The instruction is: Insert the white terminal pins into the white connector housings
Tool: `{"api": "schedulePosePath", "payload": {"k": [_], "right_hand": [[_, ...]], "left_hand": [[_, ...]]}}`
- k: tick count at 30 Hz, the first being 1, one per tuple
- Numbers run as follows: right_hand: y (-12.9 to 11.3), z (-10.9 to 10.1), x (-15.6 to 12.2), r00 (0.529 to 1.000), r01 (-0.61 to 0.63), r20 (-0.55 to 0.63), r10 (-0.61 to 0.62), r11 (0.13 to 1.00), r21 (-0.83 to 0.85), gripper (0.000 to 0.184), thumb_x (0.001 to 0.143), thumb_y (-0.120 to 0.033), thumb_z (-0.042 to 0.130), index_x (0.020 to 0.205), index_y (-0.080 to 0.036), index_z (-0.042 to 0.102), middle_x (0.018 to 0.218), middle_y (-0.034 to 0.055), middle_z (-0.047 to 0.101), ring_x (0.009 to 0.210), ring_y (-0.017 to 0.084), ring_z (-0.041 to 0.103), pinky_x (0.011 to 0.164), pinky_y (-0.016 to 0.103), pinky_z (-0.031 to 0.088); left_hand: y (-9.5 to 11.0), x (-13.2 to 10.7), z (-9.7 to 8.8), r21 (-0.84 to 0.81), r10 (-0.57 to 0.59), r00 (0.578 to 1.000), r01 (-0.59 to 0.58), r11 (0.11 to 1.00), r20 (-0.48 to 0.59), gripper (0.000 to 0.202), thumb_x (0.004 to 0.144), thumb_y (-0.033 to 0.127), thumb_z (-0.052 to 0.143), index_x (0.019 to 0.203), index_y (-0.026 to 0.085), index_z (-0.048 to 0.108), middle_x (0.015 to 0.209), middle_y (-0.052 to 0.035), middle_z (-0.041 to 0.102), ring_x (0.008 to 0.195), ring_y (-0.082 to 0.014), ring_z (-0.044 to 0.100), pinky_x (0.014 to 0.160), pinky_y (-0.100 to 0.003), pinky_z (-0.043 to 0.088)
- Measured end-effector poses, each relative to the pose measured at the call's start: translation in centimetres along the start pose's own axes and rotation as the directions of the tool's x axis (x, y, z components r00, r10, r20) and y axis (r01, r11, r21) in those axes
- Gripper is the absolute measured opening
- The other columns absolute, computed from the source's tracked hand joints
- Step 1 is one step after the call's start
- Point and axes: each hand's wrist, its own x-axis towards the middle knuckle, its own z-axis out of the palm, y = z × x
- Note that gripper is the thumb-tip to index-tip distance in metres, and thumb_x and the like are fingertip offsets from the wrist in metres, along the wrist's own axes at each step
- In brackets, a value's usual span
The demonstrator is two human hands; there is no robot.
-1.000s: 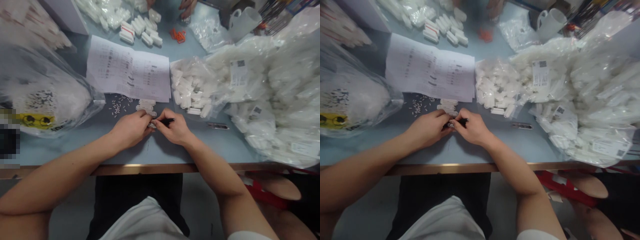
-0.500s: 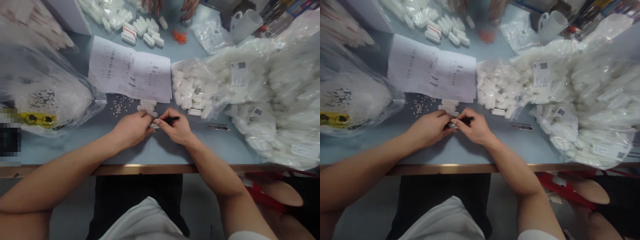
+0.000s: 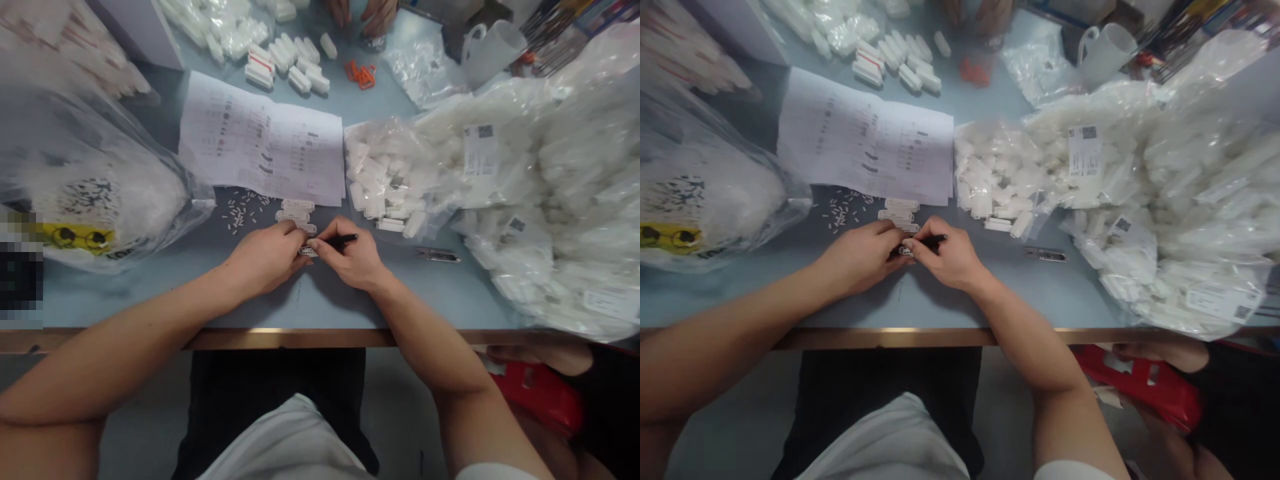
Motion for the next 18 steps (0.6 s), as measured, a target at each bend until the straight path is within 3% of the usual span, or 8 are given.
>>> {"api": "schedulePosePath", "payload": {"k": [13,18], "right_hand": [[-0.54,-0.02,0.05,0.984,0.143,0.120,-0.129,0.983,-0.114,0.016,0.092,-0.034,0.057,0.081,-0.023,0.055,0.077,0.0010,0.064,0.070,0.014,0.057,0.066,0.029,0.042],[-0.14,-0.36,0.06,0.992,0.093,0.086,-0.090,0.995,-0.033,0.021,0.091,-0.040,0.063,0.079,-0.023,0.058,0.073,-0.0012,0.063,0.065,0.012,0.054,0.063,0.026,0.041]], "left_hand": [[-0.11,0.08,-0.05,-0.041,0.020,1.000,-0.020,0.999,-0.011,0.029,0.098,0.035,0.048,0.109,0.014,0.065,0.103,-0.0117,0.065,0.092,-0.0261,0.067,0.072,-0.035,0.053],[-0.25,0.08,0.06,-0.043,0.011,1.000,-0.012,0.999,-0.014,0.029,0.096,0.037,0.054,0.110,0.015,0.065,0.103,-0.0111,0.066,0.095,-0.0272,0.067,0.075,-0.036,0.054]]}}
